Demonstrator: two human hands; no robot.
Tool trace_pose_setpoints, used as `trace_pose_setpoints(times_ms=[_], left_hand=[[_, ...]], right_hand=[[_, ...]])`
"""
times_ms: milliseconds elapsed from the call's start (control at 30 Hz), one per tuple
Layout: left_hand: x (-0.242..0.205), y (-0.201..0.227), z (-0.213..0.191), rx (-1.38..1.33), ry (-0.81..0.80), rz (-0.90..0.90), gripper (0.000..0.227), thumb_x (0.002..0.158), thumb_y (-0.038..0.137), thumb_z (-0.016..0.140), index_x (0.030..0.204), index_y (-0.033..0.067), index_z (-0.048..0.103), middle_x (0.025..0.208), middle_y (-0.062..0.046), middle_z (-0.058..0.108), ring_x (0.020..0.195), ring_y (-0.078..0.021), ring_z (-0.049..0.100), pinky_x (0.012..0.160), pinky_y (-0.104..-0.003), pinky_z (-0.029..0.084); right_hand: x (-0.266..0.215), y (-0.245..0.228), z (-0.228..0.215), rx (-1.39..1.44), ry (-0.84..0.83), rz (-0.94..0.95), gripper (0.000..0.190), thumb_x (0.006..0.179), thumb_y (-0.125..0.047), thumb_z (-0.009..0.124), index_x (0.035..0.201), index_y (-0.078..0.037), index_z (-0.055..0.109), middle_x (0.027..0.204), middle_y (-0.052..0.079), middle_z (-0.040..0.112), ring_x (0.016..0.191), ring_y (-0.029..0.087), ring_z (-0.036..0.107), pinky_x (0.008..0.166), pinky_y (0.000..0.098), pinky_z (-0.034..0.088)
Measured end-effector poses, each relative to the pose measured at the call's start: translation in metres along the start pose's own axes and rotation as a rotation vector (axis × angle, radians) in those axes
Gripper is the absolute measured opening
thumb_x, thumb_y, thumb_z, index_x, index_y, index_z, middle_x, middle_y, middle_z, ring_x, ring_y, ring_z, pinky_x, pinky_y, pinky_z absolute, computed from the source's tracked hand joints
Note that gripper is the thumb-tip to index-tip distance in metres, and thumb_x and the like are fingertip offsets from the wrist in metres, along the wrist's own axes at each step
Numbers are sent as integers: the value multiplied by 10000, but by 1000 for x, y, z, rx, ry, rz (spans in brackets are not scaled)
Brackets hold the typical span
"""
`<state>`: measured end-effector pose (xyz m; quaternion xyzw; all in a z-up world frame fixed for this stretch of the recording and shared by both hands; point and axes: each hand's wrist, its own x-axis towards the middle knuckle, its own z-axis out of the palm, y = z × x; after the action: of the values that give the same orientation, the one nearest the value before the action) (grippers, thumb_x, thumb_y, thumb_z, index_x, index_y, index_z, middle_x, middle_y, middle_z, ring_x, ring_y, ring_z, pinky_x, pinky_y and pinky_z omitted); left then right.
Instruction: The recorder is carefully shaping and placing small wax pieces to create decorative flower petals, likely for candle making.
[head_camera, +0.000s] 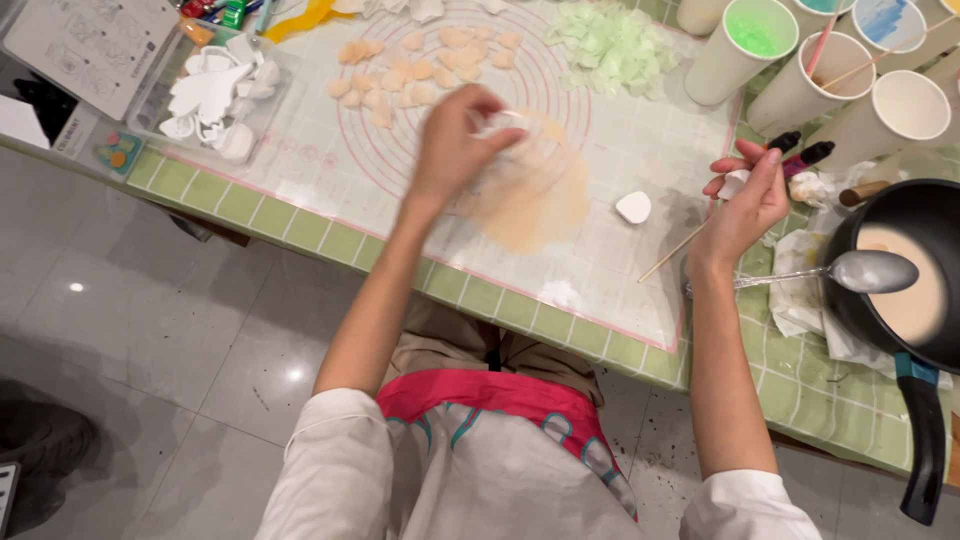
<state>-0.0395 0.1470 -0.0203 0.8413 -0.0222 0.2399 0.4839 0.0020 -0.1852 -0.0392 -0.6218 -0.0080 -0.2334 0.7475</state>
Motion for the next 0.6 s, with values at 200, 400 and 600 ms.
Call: trace_pose_setpoints(times_ms=[200,400,600], left_hand=[[-36,-3,-39,141,65,-111,355,745,271,935,924,55,718,865,-53,704,780,-179,632,716,-335,523],[-51,3,6,312,-4,5,346,700,305,915,860,80,707,855,-47,656,902,-242,585,834,-418,383],[-54,6,20,407,27,47,328,707,301,895,868,86,705,889,-44,631,941,-253,550,833,-415,350]], right_hand=[[-24,6,22,-160,-293,-164,236,1136,-177,565,1129,20,696,992,70,717,777,86,646,618,218,492],[-60,-38,81,-488,-807,-83,224,984,-83,685,1198,-53,742,989,88,749,870,143,702,795,283,644],[-67,-42,106,-702,-901,-158,264,941,-99,689,1198,-101,754,1049,145,761,926,243,750,786,351,638]])
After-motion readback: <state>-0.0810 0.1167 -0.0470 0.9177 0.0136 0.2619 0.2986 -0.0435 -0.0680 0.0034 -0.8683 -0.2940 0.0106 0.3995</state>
